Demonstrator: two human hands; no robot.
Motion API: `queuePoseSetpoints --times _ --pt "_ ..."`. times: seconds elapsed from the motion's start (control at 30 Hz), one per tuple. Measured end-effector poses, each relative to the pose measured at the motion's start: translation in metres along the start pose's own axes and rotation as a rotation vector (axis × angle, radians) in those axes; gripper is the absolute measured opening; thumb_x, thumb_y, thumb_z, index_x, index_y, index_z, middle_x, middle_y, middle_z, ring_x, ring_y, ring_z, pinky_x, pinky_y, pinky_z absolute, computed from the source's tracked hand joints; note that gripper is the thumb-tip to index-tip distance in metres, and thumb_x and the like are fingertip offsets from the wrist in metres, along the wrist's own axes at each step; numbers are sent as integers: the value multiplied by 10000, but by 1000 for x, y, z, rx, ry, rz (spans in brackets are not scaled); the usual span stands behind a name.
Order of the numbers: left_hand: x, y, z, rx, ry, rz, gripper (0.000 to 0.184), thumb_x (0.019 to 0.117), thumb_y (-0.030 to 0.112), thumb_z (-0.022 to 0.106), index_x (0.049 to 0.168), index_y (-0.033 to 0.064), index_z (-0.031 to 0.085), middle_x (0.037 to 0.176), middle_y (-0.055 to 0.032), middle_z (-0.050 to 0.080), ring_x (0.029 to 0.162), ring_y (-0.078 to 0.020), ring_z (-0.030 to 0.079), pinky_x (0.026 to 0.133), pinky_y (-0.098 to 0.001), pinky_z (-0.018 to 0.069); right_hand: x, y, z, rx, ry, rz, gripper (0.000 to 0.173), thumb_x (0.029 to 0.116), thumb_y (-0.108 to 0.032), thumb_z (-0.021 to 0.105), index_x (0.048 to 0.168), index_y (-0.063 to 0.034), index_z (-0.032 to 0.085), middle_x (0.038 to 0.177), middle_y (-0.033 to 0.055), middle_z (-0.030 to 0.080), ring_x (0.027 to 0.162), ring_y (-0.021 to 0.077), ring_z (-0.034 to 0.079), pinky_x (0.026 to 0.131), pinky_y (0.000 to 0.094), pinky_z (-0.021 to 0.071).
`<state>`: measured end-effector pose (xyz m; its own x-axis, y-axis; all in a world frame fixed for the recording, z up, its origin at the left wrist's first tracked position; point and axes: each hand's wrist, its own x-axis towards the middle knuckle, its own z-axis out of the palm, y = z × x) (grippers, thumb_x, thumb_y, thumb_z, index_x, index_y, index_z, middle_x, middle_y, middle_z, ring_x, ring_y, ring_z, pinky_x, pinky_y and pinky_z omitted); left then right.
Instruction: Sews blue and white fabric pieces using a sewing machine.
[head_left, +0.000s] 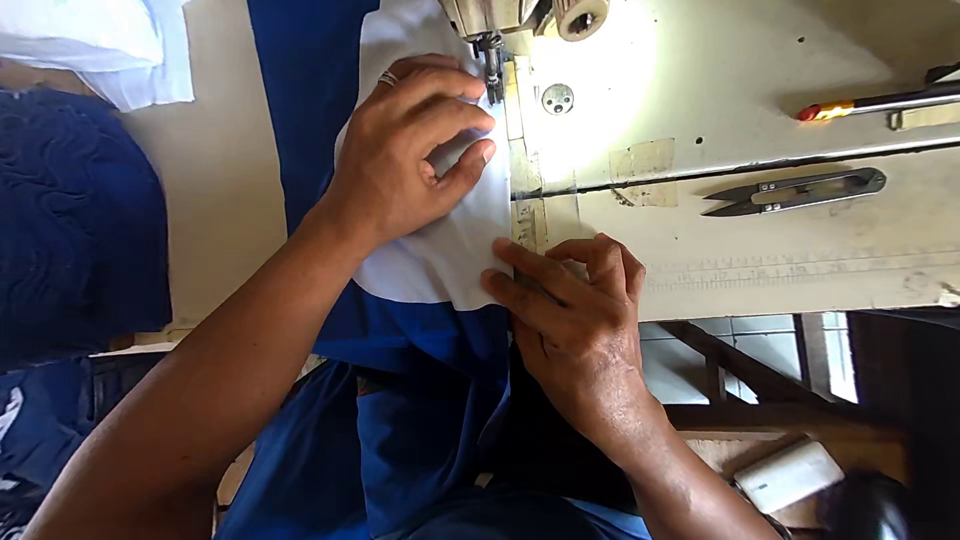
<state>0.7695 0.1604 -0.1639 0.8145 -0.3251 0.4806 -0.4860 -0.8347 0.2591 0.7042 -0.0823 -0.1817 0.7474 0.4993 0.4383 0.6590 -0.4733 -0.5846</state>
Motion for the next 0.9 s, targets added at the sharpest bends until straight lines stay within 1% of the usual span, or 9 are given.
queuePoseSetpoints --times 0.03,0.1,0.2,0.3,0.37,0.47,0.57,0.77,0.9 --pt "0 6 -3 30 -1 9 220 1005 219 663 1085 50 778 1224 -176 711 1283 -346 594 1120 -441 438 1 0 0 3 0 -3 260 962 -105 619 1046 -237 826 1261 -22 731 1136 251 612 1038 517 359" --pt "-3 26 -9 112 -25 -49 222 1019 209 647 1115 58 778 1190 -150 729 1219 -328 621 1057 -427 462 1 1 -1 8 -7 -2 259 967 -108 617 1049 -239 824 1266 -27 727 1138 247 610 1038 517 359" --pt "-17 43 -5 99 -44 -148 258 1034 208 608 1173 55 763 1248 -132 721 1238 -279 642 1069 -382 489 2 1 -2 14 -17 -2 254 963 -108 621 1048 -233 825 1254 -25 733 1126 246 613 1032 510 354" --pt "-23 38 -2 41 19 -184 288 1020 239 651 1179 20 750 1277 -157 710 1270 -268 636 1103 -372 476 5 1 -3 1 -11 -10 252 957 -115 627 1053 -238 826 1241 -15 737 1113 251 610 1015 498 368" --pt "-24 36 -2 37 33 -243 342 1008 305 672 1164 6 732 1283 -189 686 1259 -280 620 1077 -376 469 6 2 -3 7 -2 -26 255 957 -110 627 1067 -231 823 1251 3 734 1137 279 607 1012 506 371" --pt "-24 34 -1 27 47 -278 314 1013 304 662 1063 -2 715 1184 -204 682 1198 -302 605 1036 -390 455 6 2 -4 17 24 -58 246 962 -109 634 1090 -217 813 1298 20 717 1215 322 595 1041 537 380" --pt "-22 32 0 15 45 -280 280 1033 270 633 983 3 701 1131 -197 680 1148 -285 607 999 -372 450 6 1 -4 0 21 -71 263 961 -102 623 1100 -221 811 1307 16 713 1229 320 588 1042 531 378" --pt "-22 31 0 17 55 -303 281 1036 263 631 991 -3 706 1145 -196 680 1178 -268 613 1031 -346 459 5 1 -4 -12 6 -73 254 970 -116 618 1093 -222 813 1290 16 721 1223 329 596 1034 525 394" --pt "-21 30 -2 78 35 -356 369 1020 376 639 1075 17 703 1204 -195 661 1198 -303 585 1016 -405 449 6 3 -5 -16 -8 -76 258 969 -120 619 1103 -229 811 1305 17 712 1230 323 588 1046 529 385"
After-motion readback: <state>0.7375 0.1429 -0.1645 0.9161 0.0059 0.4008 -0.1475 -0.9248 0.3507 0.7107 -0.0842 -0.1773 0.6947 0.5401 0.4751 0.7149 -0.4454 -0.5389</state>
